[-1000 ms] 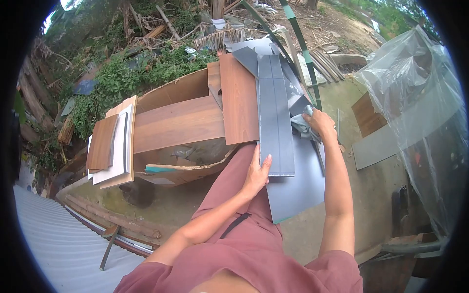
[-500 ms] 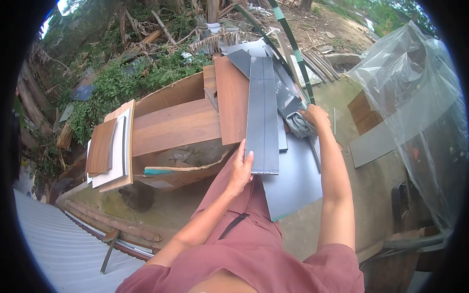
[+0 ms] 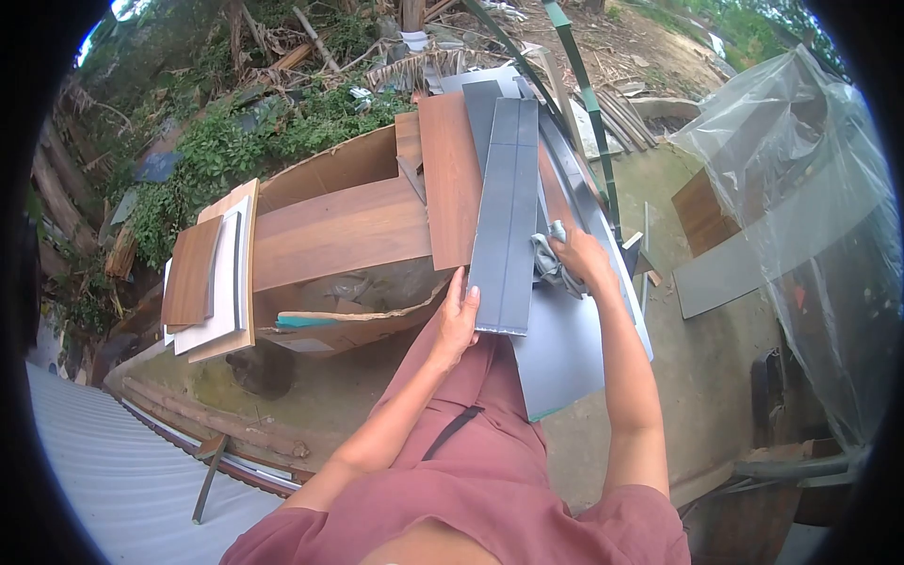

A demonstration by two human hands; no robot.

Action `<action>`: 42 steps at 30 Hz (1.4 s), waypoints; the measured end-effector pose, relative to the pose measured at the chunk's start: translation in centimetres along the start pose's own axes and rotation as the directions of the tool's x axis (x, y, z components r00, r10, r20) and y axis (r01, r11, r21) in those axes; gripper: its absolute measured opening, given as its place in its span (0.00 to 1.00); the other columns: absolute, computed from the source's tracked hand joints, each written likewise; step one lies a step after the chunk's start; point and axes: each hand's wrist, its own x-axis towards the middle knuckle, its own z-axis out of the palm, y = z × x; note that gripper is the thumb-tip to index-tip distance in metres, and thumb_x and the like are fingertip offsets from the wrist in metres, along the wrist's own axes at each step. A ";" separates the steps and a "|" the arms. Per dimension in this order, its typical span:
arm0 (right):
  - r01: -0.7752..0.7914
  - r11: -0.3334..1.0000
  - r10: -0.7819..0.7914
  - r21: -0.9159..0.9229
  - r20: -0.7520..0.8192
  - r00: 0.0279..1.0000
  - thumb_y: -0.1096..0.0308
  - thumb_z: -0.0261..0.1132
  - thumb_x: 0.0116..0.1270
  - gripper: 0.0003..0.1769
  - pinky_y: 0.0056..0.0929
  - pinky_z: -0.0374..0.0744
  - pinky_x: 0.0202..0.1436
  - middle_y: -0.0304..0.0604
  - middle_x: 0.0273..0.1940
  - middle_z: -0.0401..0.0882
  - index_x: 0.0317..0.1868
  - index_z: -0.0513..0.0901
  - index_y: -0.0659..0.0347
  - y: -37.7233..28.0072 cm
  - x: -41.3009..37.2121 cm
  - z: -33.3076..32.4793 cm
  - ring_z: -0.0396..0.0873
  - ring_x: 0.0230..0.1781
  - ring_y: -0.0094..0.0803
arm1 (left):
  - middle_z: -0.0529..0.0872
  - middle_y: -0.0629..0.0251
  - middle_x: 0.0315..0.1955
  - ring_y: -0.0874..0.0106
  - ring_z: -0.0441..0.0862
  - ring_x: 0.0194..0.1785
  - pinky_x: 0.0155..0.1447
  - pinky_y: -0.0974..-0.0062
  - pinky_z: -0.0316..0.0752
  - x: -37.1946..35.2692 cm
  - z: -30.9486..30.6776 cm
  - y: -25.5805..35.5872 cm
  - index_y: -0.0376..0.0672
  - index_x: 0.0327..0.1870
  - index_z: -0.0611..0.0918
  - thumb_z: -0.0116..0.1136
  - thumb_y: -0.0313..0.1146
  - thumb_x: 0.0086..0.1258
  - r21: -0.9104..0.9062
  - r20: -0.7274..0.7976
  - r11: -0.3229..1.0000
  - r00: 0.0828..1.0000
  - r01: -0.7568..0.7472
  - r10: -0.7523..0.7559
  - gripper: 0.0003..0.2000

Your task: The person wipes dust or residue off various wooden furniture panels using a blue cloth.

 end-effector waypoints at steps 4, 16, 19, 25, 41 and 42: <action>0.074 0.958 -0.089 0.275 0.043 0.995 0.46 0.55 0.65 0.28 0.40 0.72 0.41 0.55 0.33 0.80 0.40 0.76 0.69 1.4 -3.4 -1.5 0.77 0.33 0.49 | 0.73 0.69 0.24 0.84 0.65 0.16 0.15 0.85 0.60 -0.5 0.6 1.1 0.43 0.72 0.50 0.46 0.45 0.73 -0.104 0.058 0.994 0.998 0.021 -0.015 0.32; -0.172 0.433 0.095 0.885 0.145 0.985 0.41 0.62 0.61 0.36 0.24 0.73 0.48 0.44 0.42 0.79 0.52 0.75 0.67 4.0 -8.7 -0.7 0.76 0.47 0.28 | 0.76 0.66 0.28 0.81 0.64 0.17 0.18 0.81 0.64 4.7 6.7 1.0 0.41 0.71 0.50 0.44 0.41 0.74 0.084 0.040 0.959 0.963 -0.271 0.268 0.30; -0.211 0.254 0.102 0.944 0.191 0.976 0.52 0.63 0.64 0.23 0.17 0.73 0.34 0.37 0.37 0.80 0.48 0.77 0.64 4.3 -6.6 -2.5 0.77 0.33 0.19 | 0.75 0.64 0.23 0.77 0.67 0.17 0.20 0.77 0.67 8.3 8.7 2.7 0.38 0.71 0.47 0.45 0.42 0.73 0.172 0.025 0.945 0.960 -0.279 0.279 0.32; 0.018 0.607 0.112 0.794 -0.108 0.988 0.58 0.64 0.64 0.16 0.21 0.73 0.36 0.34 0.34 0.79 0.44 0.79 0.62 6.4 -4.1 -2.0 0.73 0.32 0.19 | 0.79 0.52 0.18 0.62 0.81 0.22 0.31 0.65 0.76 12.2 9.3 3.5 0.24 0.68 0.39 0.44 0.52 0.71 0.490 0.227 0.851 0.971 -0.186 0.081 0.43; 0.106 0.303 0.018 0.947 -0.117 0.993 0.59 0.63 0.66 0.23 0.20 0.69 0.46 0.32 0.42 0.74 0.56 0.73 0.64 -2.3 -10.8 0.3 0.70 0.41 0.18 | 0.63 0.37 0.61 0.49 0.65 0.63 0.63 0.62 0.66 11.7 2.5 1.8 0.33 0.70 0.49 0.46 0.57 0.69 0.361 0.071 0.851 0.921 -0.382 0.383 0.41; 0.085 0.264 -0.001 0.961 -0.088 0.996 0.59 0.63 0.66 0.24 0.20 0.69 0.47 0.32 0.43 0.74 0.58 0.72 0.63 -3.5 -10.4 1.4 0.70 0.42 0.19 | 0.63 0.37 0.60 0.50 0.65 0.63 0.63 0.63 0.67 10.9 1.4 1.9 0.33 0.70 0.48 0.47 0.56 0.69 0.263 0.038 0.904 0.940 -0.337 0.339 0.41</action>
